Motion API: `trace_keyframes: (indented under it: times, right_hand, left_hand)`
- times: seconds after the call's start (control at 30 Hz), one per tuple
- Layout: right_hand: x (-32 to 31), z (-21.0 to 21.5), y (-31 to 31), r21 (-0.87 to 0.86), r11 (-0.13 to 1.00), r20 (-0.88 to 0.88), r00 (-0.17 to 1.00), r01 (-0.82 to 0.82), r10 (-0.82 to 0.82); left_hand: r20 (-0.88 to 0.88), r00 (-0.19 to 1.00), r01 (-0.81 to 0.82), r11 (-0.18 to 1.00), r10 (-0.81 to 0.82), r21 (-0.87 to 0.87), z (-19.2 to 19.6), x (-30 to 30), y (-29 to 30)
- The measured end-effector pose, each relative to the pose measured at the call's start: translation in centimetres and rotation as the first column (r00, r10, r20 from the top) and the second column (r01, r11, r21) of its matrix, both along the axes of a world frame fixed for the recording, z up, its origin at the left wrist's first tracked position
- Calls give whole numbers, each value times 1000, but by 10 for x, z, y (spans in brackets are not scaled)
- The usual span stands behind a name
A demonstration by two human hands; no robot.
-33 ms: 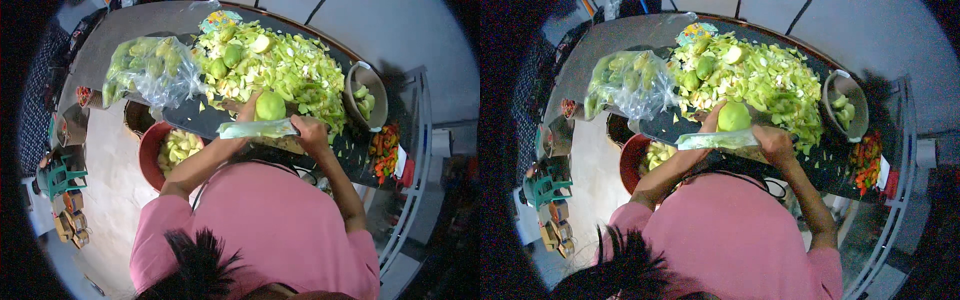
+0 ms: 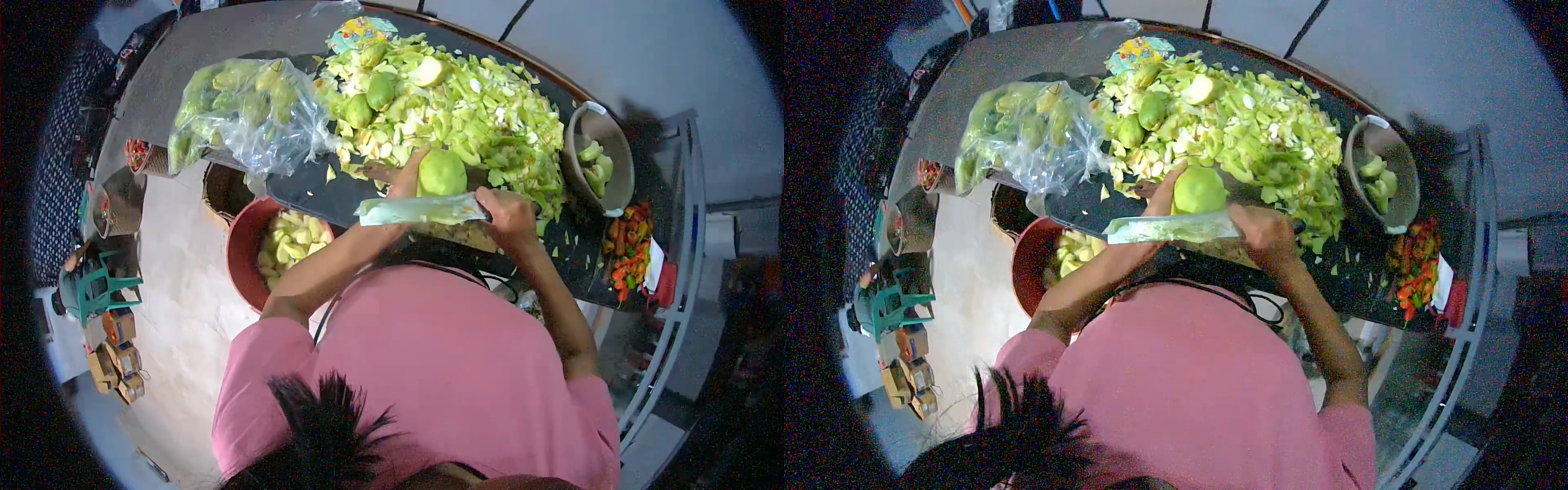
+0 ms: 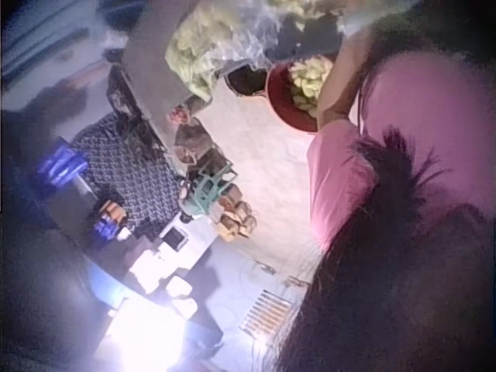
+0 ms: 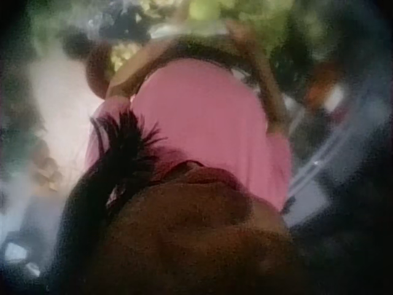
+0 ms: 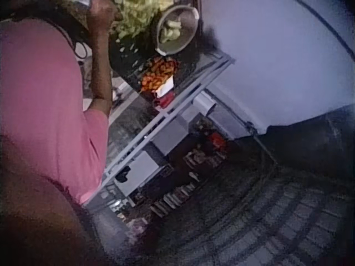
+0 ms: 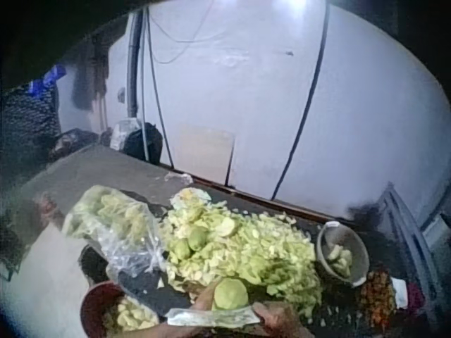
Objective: The person is peeling and slicing green fruit using a large knife, placing the pieces into a pile on the counter and some into a bucket.
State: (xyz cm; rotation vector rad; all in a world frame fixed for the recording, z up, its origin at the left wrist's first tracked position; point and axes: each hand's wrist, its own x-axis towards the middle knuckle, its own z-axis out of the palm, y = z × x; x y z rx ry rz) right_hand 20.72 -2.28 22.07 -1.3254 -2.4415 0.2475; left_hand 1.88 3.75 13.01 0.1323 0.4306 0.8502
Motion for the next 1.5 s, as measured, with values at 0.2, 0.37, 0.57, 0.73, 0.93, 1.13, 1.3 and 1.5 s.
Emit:
trace_keyframes:
  times: [0.2,0.37,0.57,0.73,0.93,1.13,1.3,1.5]
  right_hand:
    - [-7,3,0,79,997,33,999,-21,18]
    - [-4,-7,4,166,986,72,997,18,-30]
    - [6,-16,9,235,971,62,997,39,-55]
    - [26,-34,18,118,991,-55,997,60,-54]
    - [102,-90,24,-43,867,-6,868,496,-497]
    - [37,-33,13,47,979,16,980,196,-197]
    - [7,-13,9,-35,999,-37,999,12,-13]
    - [17,-30,14,10,996,-25,996,84,-84]
  left_hand:
    - [-42,999,29,997,-32,-76,0,-2,3]
    - [-50,997,61,997,-59,37,-6,-6,7]
    - [35,998,57,998,-56,-24,-13,1,7]
    - [8,989,148,986,-148,-79,-5,-6,8]
    - [-4,985,171,979,-173,-108,19,-7,3]
    - [-119,982,122,976,-145,-180,12,-1,2]
    - [-198,978,43,995,-60,-92,-11,9,9]
    - [-48,985,164,983,-168,-85,4,13,-4]
